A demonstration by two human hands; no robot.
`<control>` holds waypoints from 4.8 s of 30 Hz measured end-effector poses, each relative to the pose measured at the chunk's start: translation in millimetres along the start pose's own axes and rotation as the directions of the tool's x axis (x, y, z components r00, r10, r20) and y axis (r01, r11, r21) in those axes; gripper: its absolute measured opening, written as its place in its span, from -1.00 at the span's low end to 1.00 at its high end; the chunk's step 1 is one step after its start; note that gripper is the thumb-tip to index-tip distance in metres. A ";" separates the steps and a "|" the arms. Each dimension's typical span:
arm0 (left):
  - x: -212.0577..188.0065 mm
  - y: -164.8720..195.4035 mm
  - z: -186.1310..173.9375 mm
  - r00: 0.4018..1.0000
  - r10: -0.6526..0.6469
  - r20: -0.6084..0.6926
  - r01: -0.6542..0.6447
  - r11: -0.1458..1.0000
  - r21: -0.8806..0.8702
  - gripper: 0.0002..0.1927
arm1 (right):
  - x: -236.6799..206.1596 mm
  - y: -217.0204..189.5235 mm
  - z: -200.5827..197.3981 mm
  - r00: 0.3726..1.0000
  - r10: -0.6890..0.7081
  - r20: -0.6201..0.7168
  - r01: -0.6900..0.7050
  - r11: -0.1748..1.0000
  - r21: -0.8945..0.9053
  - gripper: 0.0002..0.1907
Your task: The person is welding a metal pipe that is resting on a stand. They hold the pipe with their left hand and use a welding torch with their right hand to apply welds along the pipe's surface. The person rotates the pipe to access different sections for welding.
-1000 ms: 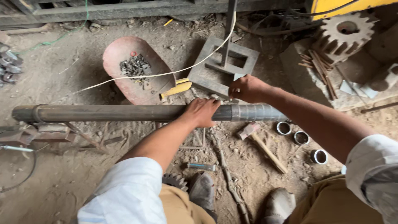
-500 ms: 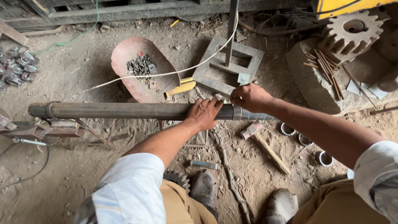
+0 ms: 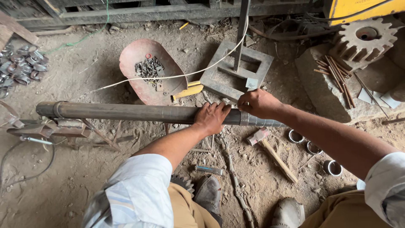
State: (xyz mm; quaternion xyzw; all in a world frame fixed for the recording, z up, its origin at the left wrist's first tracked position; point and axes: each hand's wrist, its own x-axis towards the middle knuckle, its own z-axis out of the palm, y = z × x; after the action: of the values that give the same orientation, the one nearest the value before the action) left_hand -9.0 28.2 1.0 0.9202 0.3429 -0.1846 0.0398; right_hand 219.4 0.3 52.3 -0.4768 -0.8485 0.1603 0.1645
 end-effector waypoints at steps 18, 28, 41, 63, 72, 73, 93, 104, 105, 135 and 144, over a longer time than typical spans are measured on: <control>-7.1 -2.9 -4.9 0.959 0.040 -0.281 -0.079 0.988 -0.129 -0.16 | -13.4 -94.4 -149.4 0.966 0.093 -0.243 0.182 0.423 0.888 -0.87; -10.4 -1.7 -20.5 0.980 0.047 -0.195 -0.068 0.993 -0.099 -0.16 | -15.2 -76.6 -75.4 0.957 0.289 -0.031 -0.246 0.862 0.443 -0.81; 5.7 3.8 -13.1 0.997 0.021 -0.070 -0.029 0.991 -0.130 -0.08 | -27.7 -16.8 -29.1 0.963 0.259 -0.074 -0.237 0.945 0.227 -0.80; 8.7 9.2 -4.8 0.995 -0.010 -0.099 0.001 0.996 -0.087 -0.07 | -17.5 -21.0 -9.4 0.994 0.035 -0.103 -0.037 0.999 -0.014 -0.85; 4.4 14.5 -35.2 0.995 -0.097 0.013 0.098 0.976 -0.196 -0.15 | -18.5 -18.8 -3.3 0.995 -0.065 -0.073 0.056 0.991 -0.120 -0.87; 3.5 13.1 -40.8 0.993 -0.097 0.064 0.109 0.970 -0.218 -0.22 | -19.0 -18.9 -2.8 0.993 -0.085 -0.077 0.074 0.989 -0.131 -0.87; 16.1 5.2 -25.0 0.988 -0.134 0.072 0.148 0.954 -0.261 -0.18 | -16.6 -18.9 6.6 0.996 -0.049 -0.075 0.040 0.992 -0.117 -0.85; 23.7 10.6 -1.8 0.996 -0.024 -0.090 0.024 1.000 0.003 0.11 | -17.5 -21.4 6.4 0.996 -0.046 -0.077 0.039 0.995 -0.087 -0.85; 25.3 9.9 6.5 0.990 -0.003 -0.138 0.011 0.998 0.060 0.09 | -17.0 -20.9 6.9 0.995 -0.054 -0.078 0.047 0.995 -0.092 -0.85; 9.1 -20.9 -37.3 0.984 0.121 -0.128 -0.150 0.956 -0.251 0.19 | -10.5 -19.0 7.4 0.997 -0.047 -0.054 0.042 0.995 -0.094 -0.85; 25.7 -40.9 -37.4 0.993 0.037 0.111 0.033 0.822 -0.569 0.04 | -8.3 -12.6 17.7 0.999 -0.037 -0.028 0.033 0.991 -0.132 -0.85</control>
State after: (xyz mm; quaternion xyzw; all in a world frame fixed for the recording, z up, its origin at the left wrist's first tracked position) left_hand -5.8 82.8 28.5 0.8543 0.3783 -0.1273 0.3329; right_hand 206.4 -15.1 40.8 -0.4742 -0.8627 0.0941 0.1486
